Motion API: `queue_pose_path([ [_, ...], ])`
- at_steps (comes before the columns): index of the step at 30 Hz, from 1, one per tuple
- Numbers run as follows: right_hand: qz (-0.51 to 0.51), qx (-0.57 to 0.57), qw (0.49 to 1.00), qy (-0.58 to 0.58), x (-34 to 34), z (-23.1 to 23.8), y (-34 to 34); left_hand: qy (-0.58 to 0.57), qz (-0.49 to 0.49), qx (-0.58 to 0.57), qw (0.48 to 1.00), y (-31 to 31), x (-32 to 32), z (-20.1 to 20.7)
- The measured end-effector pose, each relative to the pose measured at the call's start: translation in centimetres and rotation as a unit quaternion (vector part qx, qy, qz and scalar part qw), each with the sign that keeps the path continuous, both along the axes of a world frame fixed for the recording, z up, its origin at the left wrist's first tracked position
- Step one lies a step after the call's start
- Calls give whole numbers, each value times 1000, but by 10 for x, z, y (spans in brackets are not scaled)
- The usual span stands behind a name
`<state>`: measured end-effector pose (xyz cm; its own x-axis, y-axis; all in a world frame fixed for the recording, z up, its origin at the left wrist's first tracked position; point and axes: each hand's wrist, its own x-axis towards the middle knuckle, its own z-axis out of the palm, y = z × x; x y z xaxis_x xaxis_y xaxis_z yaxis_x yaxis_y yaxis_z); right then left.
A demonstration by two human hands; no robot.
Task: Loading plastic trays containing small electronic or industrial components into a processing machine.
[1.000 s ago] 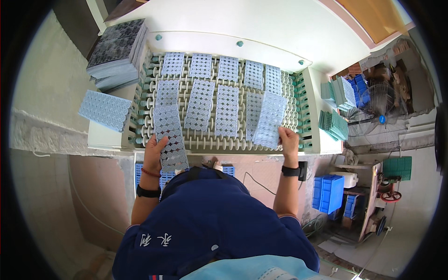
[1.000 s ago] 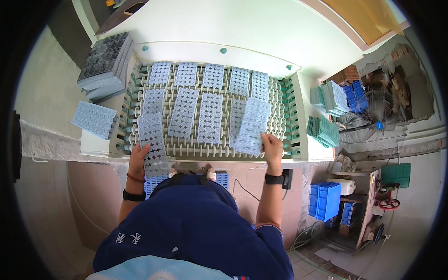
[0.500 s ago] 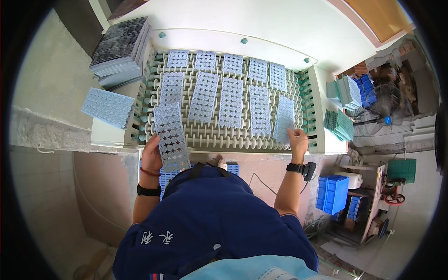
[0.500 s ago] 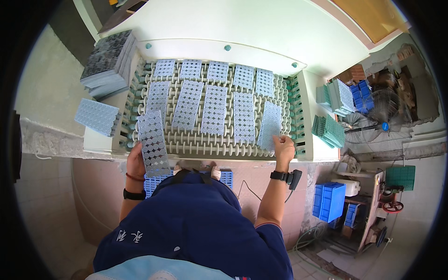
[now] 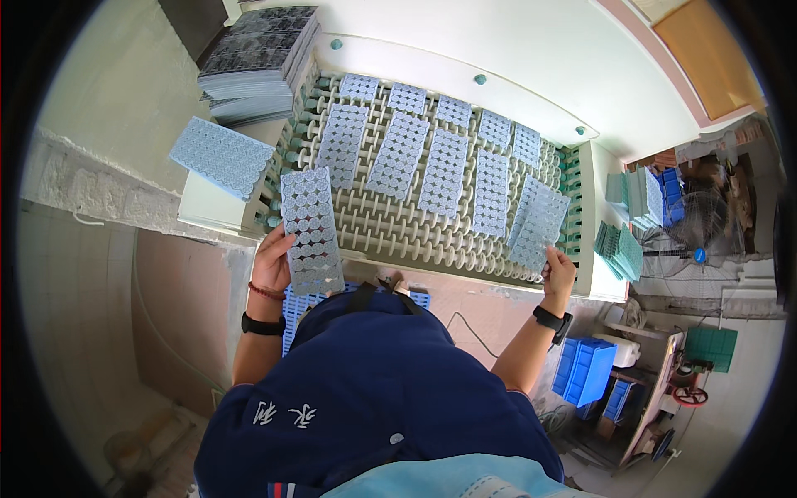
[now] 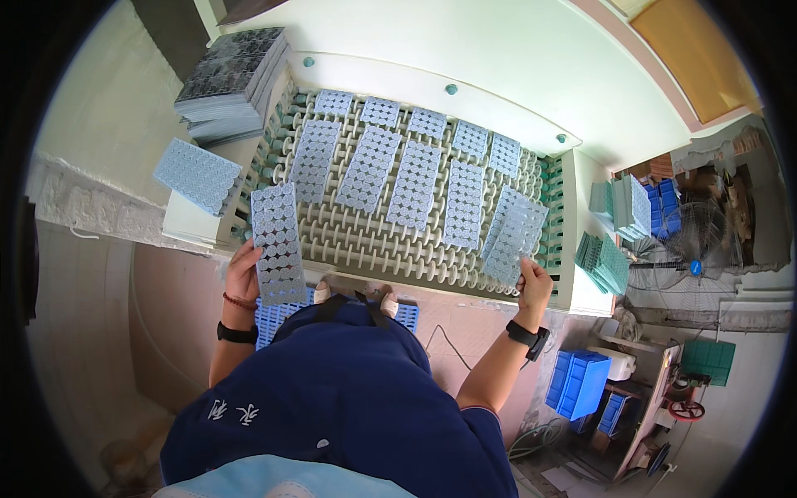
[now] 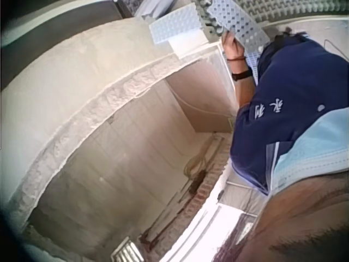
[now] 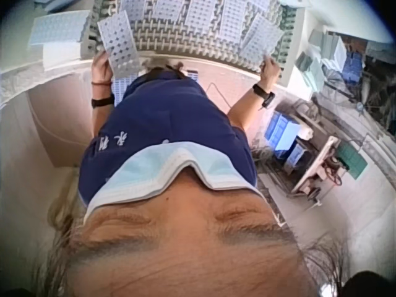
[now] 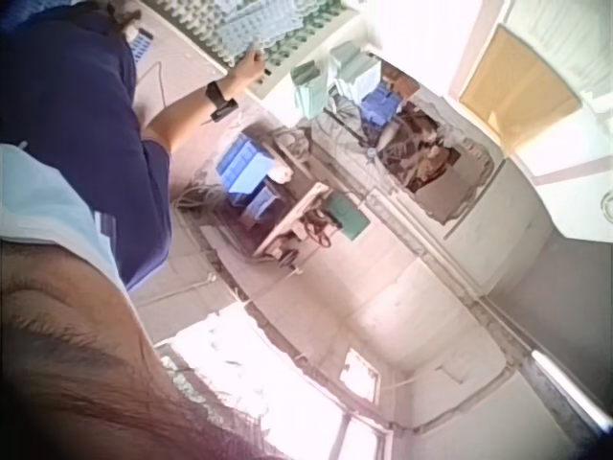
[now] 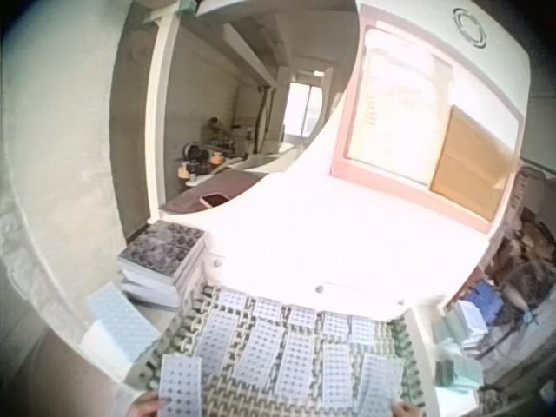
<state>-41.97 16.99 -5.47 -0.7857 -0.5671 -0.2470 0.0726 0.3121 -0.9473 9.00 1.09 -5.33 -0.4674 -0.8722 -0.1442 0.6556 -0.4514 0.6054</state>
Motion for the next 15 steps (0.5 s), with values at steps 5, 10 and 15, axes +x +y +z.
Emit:
queue_pose_path([
  [5, 80, -108, 983, -126, 57, 12, -19, -1, 20, 5, 1000, 2, 5, -6],
  [10, 183, -72, 961, -196, 128, 2, -54, -19, 23, -1, 1000, 2, 3, 1],
  [15, 300, -28, 933, -198, 188, -10, -74, -29, 26, 4, 999, 9, 9, 1],
])
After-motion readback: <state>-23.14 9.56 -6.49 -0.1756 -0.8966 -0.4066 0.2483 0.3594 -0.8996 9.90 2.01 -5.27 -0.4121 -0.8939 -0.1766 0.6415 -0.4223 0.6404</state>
